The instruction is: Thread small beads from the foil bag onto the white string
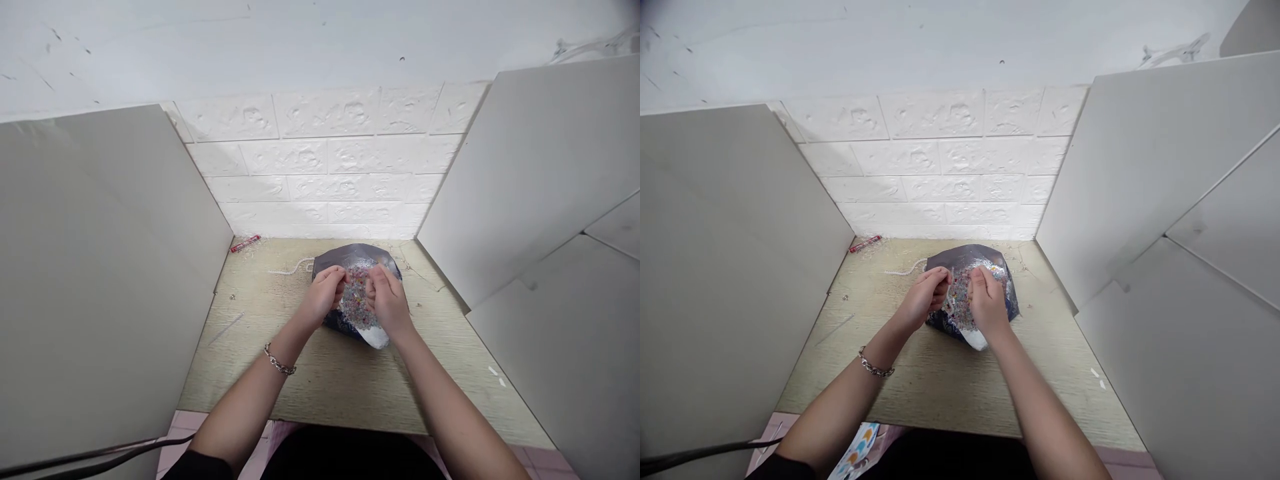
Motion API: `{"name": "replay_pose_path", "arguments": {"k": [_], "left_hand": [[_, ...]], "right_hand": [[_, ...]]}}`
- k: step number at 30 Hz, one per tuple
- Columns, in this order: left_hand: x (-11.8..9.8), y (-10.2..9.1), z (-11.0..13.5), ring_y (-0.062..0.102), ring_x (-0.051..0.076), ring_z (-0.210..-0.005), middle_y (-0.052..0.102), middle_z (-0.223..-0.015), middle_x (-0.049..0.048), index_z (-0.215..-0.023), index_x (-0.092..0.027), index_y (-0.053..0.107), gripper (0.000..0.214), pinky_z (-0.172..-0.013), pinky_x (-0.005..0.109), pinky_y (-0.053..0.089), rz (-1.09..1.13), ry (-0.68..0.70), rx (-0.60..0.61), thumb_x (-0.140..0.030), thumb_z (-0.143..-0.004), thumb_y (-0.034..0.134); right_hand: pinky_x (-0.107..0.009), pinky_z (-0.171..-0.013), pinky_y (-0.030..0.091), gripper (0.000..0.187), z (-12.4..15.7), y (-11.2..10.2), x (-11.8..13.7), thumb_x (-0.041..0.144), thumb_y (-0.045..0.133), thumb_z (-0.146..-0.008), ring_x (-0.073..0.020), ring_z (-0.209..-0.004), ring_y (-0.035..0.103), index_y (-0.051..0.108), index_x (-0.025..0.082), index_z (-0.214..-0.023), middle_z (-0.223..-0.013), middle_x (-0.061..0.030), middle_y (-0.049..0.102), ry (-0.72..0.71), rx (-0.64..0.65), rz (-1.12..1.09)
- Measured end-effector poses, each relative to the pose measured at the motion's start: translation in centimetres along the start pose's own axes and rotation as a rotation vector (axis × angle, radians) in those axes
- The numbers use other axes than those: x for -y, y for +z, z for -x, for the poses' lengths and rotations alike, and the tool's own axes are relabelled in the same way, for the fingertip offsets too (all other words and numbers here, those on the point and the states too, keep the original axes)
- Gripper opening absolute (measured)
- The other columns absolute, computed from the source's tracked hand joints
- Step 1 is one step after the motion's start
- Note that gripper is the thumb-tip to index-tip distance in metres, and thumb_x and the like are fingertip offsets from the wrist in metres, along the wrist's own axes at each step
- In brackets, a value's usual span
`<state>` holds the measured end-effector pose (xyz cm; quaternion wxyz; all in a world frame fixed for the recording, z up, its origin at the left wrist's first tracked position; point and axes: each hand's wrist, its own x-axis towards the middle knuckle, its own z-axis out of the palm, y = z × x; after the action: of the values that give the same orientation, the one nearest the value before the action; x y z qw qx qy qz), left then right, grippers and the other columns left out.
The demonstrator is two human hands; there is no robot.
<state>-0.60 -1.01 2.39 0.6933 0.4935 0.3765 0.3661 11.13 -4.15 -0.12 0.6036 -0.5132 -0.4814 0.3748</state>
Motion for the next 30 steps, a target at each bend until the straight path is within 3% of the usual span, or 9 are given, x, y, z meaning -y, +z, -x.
{"name": "replay_pose_path", "arguments": {"k": [2,5,9,11,16,25,30], "left_hand": [[0.08,0.02,-0.05,0.013,0.002,-0.034,0.017,-0.045,-0.0082,-0.065,-0.016,0.041,0.017,-0.033,0.015,0.008,-0.003,0.021,-0.005,-0.03,-0.074,0.042],[0.24,0.0,-0.19,0.018,0.002,-0.034,0.022,-0.044,-0.0083,-0.07,-0.016,0.046,0.019,-0.034,0.015,0.014,-0.045,0.093,-0.009,-0.034,-0.075,0.043],[0.54,-0.07,-0.41,0.037,0.004,-0.038,0.05,-0.057,-0.0027,-0.083,-0.016,0.049,0.021,-0.037,0.017,0.025,-0.135,0.191,-0.013,-0.035,-0.075,0.045],[0.73,-0.12,-0.5,0.042,0.005,-0.039,0.057,-0.068,-0.0014,-0.089,-0.018,0.044,0.022,-0.039,0.018,0.028,-0.141,0.212,-0.012,-0.034,-0.075,0.045],[1.02,-0.1,-0.49,0.046,0.006,-0.042,0.059,-0.071,-0.0017,-0.086,-0.019,0.034,0.019,-0.043,0.018,0.031,-0.16,0.247,-0.008,-0.033,-0.076,0.044],[0.95,0.18,-0.45,0.05,0.006,-0.049,0.06,-0.077,0.0032,-0.076,-0.014,0.043,0.018,-0.047,0.018,0.032,-0.14,0.251,0.011,-0.032,-0.075,0.047],[0.65,0.22,-0.27,0.047,0.005,-0.046,0.059,-0.073,0.0027,-0.073,-0.014,0.045,0.02,-0.044,0.018,0.032,-0.133,0.259,-0.061,-0.034,-0.073,0.049]], "right_hand": [[-0.018,-0.03,0.02,0.027,-0.09,0.09,0.14,0.046,0.037,-0.078,-0.0049,-0.033,0.021,0.038,0.021,-0.069,-0.045,0.0079,0.027,0.088,0.057,-0.124],[-0.018,-0.029,0.019,0.025,-0.24,0.03,0.33,0.044,0.046,-0.074,-0.0047,-0.03,0.021,0.047,0.021,-0.082,-0.041,0.0094,0.025,0.119,0.09,-0.135],[-0.019,-0.03,0.022,0.03,-0.44,-0.2,0.39,0.042,0.053,-0.069,-0.0048,-0.03,0.026,0.055,0.017,-0.086,-0.038,0.0082,0.033,0.099,0.065,-0.114],[-0.02,-0.03,0.022,0.032,-0.53,-0.28,0.42,0.042,0.055,-0.067,-0.0047,-0.03,0.026,0.057,0.017,-0.087,-0.038,0.0075,0.036,0.117,0.043,-0.124],[-0.019,-0.03,0.021,0.033,-0.59,-0.33,0.63,0.04,0.058,-0.065,-0.0043,-0.03,0.024,0.059,0.017,-0.088,-0.036,0.0081,0.034,0.149,0.034,-0.202],[-0.018,-0.029,0.019,0.036,-0.58,-0.32,0.36,0.043,0.055,-0.068,-0.0034,-0.028,0.02,0.057,0.017,-0.093,-0.034,0.0098,0.025,0.17,0.058,-0.254],[-0.017,-0.029,0.015,0.035,-0.45,-0.14,0.63,0.043,0.055,-0.068,-0.0026,-0.029,0.016,0.055,0.018,-0.092,-0.036,0.0107,0.021,0.217,0.076,-0.35]]}}
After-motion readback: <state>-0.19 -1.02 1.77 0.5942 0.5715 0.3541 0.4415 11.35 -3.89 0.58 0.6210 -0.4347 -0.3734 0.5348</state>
